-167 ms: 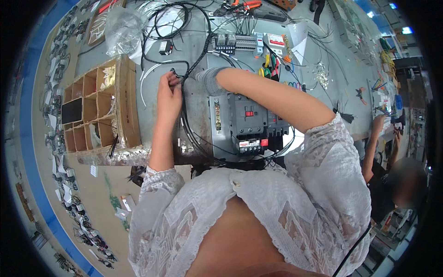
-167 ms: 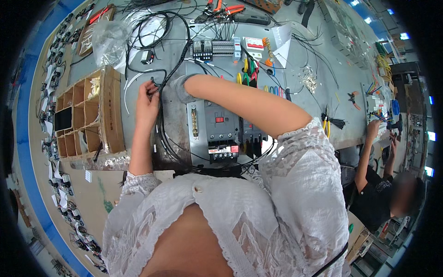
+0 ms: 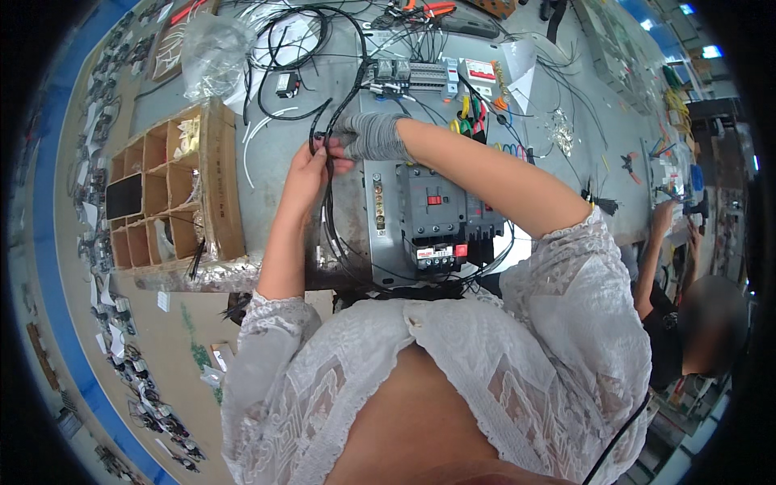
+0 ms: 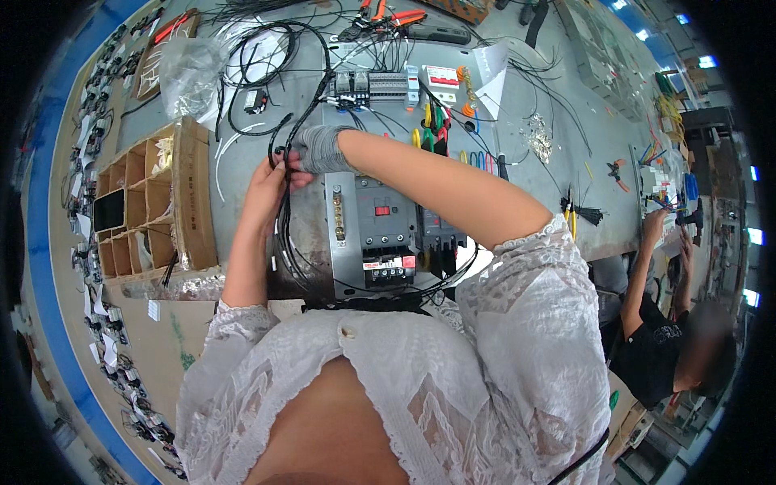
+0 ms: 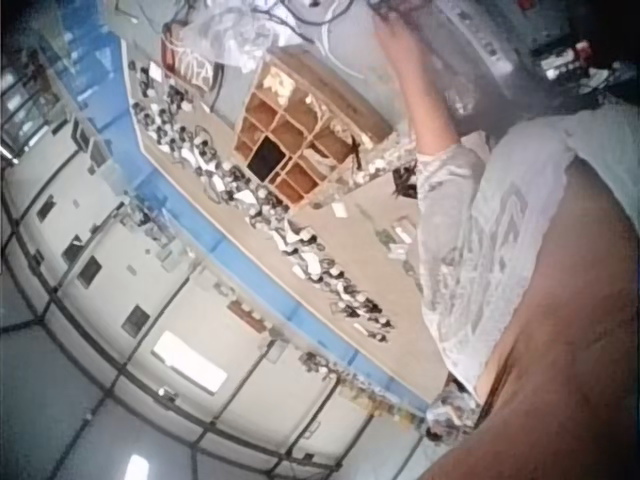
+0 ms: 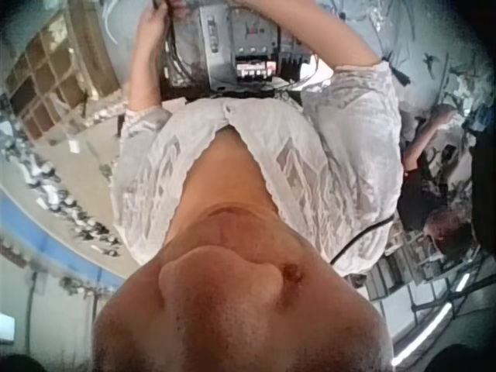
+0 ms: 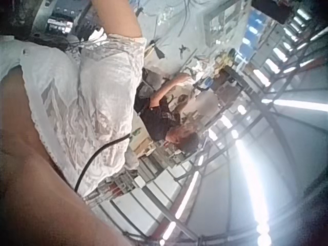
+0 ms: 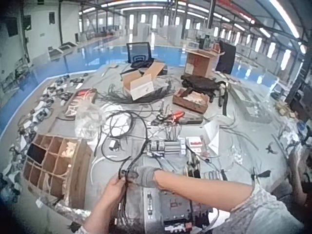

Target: The person organizes and connects black wires to an electrical control panel on a workbench. They use pliers to strip wire ends and tie zip ties to bundle the wires. The person repeatedly handles individual wires, secures them with zip ties, and adjusts connections on the panel.

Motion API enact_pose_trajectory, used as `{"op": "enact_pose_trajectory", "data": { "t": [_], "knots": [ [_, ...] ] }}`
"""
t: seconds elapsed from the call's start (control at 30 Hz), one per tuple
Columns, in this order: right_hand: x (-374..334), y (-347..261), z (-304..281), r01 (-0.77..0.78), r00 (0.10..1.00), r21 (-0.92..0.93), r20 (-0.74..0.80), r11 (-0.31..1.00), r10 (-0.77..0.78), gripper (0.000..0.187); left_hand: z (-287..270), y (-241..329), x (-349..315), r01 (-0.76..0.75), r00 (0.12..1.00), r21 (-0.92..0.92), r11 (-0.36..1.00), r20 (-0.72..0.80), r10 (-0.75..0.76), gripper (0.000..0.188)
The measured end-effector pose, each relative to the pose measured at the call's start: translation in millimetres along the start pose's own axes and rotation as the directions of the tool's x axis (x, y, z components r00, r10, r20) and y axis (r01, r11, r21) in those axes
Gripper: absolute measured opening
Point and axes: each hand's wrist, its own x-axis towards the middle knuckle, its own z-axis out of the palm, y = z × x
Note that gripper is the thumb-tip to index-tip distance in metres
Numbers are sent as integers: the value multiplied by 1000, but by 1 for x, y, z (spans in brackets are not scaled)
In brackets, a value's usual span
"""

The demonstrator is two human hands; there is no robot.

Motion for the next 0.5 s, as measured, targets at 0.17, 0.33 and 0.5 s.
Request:
{"op": "enact_pose_trajectory", "data": {
  "t": [0.17,0.33,0.5],
  "knots": [
    [2,2,10,72,974,351,-224,934,9,52,-8,14,-21,296,954,-298,908,144,-263,30],
    [-3,-9,11,-37,969,548,-184,836,164,29,5,-2,-41,530,829,-460,713,459,-320,41],
    [-2,-19,19,-84,972,512,-145,855,183,15,9,23,-52,447,877,-188,874,285,-387,41]
  ]
}}
